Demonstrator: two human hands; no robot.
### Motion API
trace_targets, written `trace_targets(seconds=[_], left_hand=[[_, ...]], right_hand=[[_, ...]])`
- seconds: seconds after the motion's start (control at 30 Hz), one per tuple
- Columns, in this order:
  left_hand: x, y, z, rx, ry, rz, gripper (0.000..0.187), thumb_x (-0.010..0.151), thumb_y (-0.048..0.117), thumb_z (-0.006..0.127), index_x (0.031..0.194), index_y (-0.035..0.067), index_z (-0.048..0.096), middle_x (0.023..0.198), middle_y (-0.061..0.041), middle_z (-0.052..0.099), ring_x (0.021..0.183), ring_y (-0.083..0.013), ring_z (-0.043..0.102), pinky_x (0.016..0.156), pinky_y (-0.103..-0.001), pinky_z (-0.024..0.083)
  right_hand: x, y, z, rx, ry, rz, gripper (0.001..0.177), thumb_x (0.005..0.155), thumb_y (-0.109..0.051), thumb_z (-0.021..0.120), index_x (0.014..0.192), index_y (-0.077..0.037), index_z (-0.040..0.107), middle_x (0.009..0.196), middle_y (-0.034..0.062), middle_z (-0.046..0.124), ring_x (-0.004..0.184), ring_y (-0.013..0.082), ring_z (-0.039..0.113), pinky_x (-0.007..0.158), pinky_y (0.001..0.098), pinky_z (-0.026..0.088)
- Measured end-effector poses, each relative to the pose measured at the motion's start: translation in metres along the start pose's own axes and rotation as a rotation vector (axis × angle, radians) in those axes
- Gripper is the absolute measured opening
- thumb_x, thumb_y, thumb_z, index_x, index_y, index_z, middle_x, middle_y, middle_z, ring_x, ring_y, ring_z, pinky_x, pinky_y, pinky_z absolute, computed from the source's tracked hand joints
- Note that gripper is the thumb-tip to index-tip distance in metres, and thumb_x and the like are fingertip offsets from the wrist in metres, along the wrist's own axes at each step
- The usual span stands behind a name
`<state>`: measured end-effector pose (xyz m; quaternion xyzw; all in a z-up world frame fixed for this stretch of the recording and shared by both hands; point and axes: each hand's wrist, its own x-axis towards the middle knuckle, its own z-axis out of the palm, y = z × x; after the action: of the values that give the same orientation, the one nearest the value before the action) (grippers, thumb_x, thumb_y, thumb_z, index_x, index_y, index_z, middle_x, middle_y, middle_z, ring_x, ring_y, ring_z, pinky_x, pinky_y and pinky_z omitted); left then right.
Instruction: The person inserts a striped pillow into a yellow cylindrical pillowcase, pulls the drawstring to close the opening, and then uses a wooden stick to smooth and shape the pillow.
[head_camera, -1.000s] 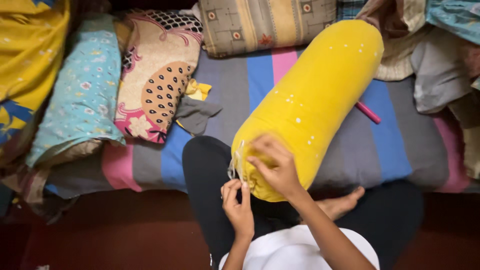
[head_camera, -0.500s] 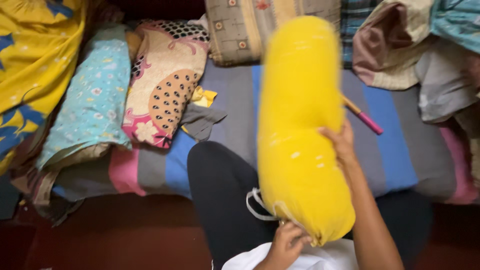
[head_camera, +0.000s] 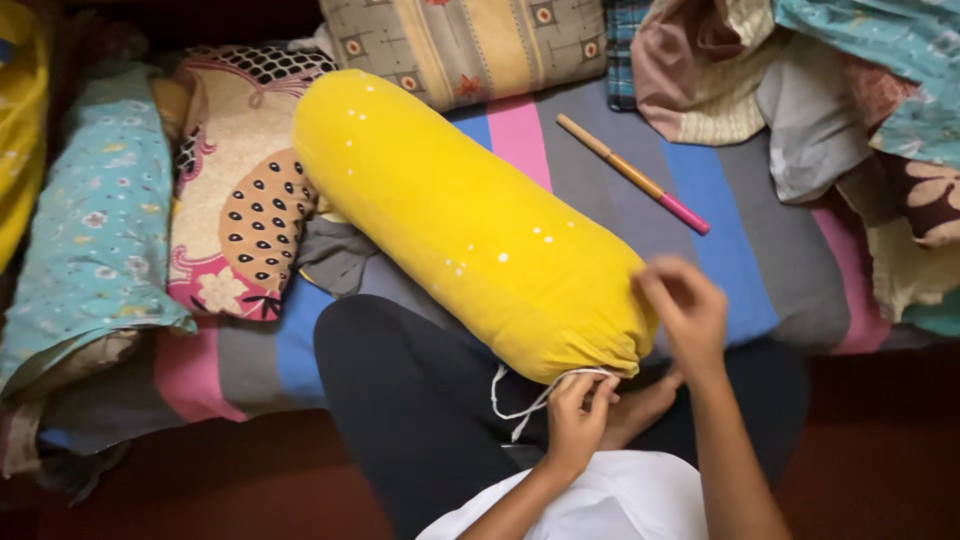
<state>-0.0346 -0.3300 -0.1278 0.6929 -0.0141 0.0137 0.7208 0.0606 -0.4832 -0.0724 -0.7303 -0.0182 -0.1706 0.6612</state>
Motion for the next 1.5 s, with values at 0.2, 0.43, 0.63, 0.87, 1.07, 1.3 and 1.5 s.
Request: trace_targets(seconds=[0.2, 0.43, 0.63, 0.87, 1.07, 1.3, 1.5], left_hand=[[-0.011, 0.003, 0.002, 0.206, 0.012, 0.472, 0.014, 0.089, -0.005, 0.068, 0.101, -0.001, 0.072, 0.1, -0.013, 0.073, 0.089, -0.0282, 0.075, 0.076, -0.035, 0.059], [-0.043, 0.019, -0.011, 0.451, -0.206, 0.808, 0.025, 0.084, -0.002, 0.073, 0.109, 0.0, 0.074, 0.11, -0.015, 0.072, 0.1, -0.0298, 0.074, 0.084, -0.038, 0.059], [-0.075, 0.038, -0.052, 0.442, -0.235, 0.791, 0.023, 0.085, 0.016, 0.078, 0.096, -0.001, 0.069, 0.105, -0.019, 0.072, 0.081, -0.0276, 0.072, 0.068, -0.034, 0.056], [-0.016, 0.053, -0.006, 0.394, -0.038, 0.119, 0.027, 0.089, 0.025, 0.078, 0.09, -0.001, 0.074, 0.084, -0.015, 0.074, 0.078, -0.031, 0.071, 0.071, -0.04, 0.055], [-0.003, 0.019, 0.027, 0.252, 0.009, -0.204, 0.031, 0.09, 0.027, 0.075, 0.089, -0.004, 0.075, 0.08, -0.018, 0.077, 0.074, -0.0257, 0.079, 0.068, -0.034, 0.06], [-0.015, -0.038, 0.019, -0.063, -0.065, -0.253, 0.024, 0.096, 0.019, 0.069, 0.105, -0.004, 0.071, 0.088, -0.011, 0.076, 0.078, -0.0142, 0.072, 0.07, -0.029, 0.057], [-0.025, -0.012, 0.007, -0.222, -0.149, -0.145, 0.018, 0.106, 0.013, 0.06, 0.11, -0.003, 0.065, 0.097, -0.009, 0.07, 0.088, -0.011, 0.065, 0.078, -0.026, 0.052]], right_hand=[[-0.119, 0.037, -0.027, 0.024, 0.005, 0.11, 0.011, 0.094, -0.001, 0.066, 0.105, 0.002, 0.066, 0.104, 0.008, 0.069, 0.096, 0.0148, 0.069, 0.088, 0.0303, 0.055], [-0.13, 0.044, -0.021, 0.603, -0.042, 1.133, 0.041, 0.098, -0.037, 0.048, 0.113, -0.003, 0.065, 0.094, 0.0145, 0.074, 0.083, 0.0213, 0.073, 0.078, 0.0349, 0.058], [-0.135, 0.089, -0.041, 1.332, -0.225, 0.851, 0.019, 0.115, -0.023, 0.059, 0.108, -0.006, 0.062, 0.089, 0.0045, 0.064, 0.078, 0.0147, 0.064, 0.069, 0.0286, 0.051], [-0.142, 0.073, -0.047, 0.33, -0.013, 0.765, 0.021, 0.093, -0.012, 0.07, 0.108, 0.001, 0.074, 0.094, 0.0055, 0.073, 0.085, 0.0123, 0.066, 0.077, 0.0267, 0.052], [-0.143, 0.058, -0.047, 0.079, 0.008, 0.571, 0.019, 0.086, -0.007, 0.077, 0.101, 0.004, 0.078, 0.094, 0.0074, 0.078, 0.087, 0.0135, 0.071, 0.082, 0.027, 0.054], [-0.143, 0.06, -0.055, 0.206, -0.075, 0.678, 0.02, 0.096, -0.014, 0.068, 0.108, 0.003, 0.071, 0.1, 0.0087, 0.075, 0.092, 0.012, 0.069, 0.085, 0.0253, 0.052], [-0.144, 0.026, -0.054, -0.228, -0.234, 0.347, 0.021, 0.092, -0.014, 0.069, 0.108, 0.0, 0.072, 0.097, 0.0057, 0.075, 0.085, 0.0114, 0.069, 0.074, 0.0274, 0.054]])
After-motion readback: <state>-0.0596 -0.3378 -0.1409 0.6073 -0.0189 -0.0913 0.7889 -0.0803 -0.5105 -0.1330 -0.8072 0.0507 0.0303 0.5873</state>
